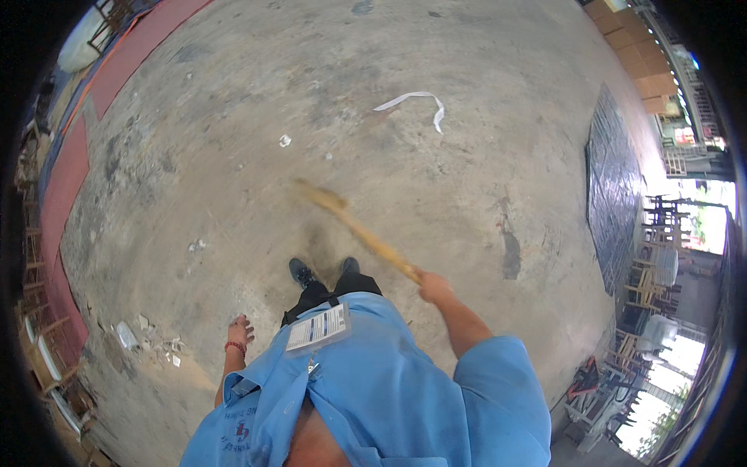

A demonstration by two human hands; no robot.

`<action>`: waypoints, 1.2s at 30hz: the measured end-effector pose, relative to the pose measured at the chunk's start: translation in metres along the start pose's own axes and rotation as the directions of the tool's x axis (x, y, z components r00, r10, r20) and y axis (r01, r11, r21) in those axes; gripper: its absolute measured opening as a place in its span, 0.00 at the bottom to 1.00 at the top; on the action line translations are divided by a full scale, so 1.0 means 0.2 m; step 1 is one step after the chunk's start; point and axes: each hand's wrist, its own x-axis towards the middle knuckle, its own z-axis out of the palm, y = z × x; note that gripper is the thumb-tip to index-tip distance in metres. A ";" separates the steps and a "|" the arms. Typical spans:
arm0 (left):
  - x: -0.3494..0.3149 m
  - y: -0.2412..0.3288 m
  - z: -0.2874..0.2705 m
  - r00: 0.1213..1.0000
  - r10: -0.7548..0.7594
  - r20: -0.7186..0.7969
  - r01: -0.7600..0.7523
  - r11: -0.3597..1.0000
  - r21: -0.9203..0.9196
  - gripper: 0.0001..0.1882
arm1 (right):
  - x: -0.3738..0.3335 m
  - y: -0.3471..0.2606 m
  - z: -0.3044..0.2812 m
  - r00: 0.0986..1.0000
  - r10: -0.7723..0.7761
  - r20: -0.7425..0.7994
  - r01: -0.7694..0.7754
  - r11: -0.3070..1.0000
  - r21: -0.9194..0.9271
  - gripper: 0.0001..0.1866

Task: The person sweeps debris on a concrete floor using a broom and a dustpan. They gather scattered pieces of paper and plastic into a pile and then scoop them into the dustpan.

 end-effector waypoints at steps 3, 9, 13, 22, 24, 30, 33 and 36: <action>0.05 0.35 0.12 0.989 0.146 0.012 -0.146 0.988 0.050 0.27 | -0.10 0.53 -0.09 0.968 0.210 -0.135 -0.202 0.977 0.071 0.36; -0.02 0.83 0.41 0.959 0.267 -0.097 -0.257 0.960 0.109 0.27 | 0.38 1.16 -0.43 0.793 0.605 -0.070 -0.415 0.622 0.664 0.26; -0.22 0.84 0.74 0.971 0.156 -0.181 -0.122 0.974 0.189 0.28 | 1.11 1.39 -0.84 0.805 0.592 -0.041 -0.242 0.390 0.888 0.20; -0.64 0.97 1.25 0.976 0.108 -0.188 -0.042 0.946 0.322 0.29 | 2.11 0.85 -1.55 0.956 0.229 -0.181 0.030 0.541 0.840 0.20; -0.69 1.00 1.31 0.971 0.109 -0.213 -0.046 0.958 0.282 0.28 | 2.15 0.63 -1.65 0.974 0.128 -0.188 0.067 0.629 0.774 0.23; -0.82 0.96 1.40 0.972 0.093 -0.217 -0.048 0.978 0.204 0.34 | 2.25 -0.01 -1.64 0.968 -0.204 -0.144 0.242 0.911 0.334 0.26; -0.88 0.88 1.43 0.966 0.058 -0.253 -0.017 0.987 0.162 0.34 | 2.17 -0.30 -1.48 0.919 -0.391 -0.059 0.395 0.912 0.106 0.21; -0.91 0.80 1.46 0.962 0.017 -0.273 0.012 0.995 0.103 0.33 | 2.01 -0.57 -1.34 0.820 -0.537 0.201 0.535 0.842 0.067 0.34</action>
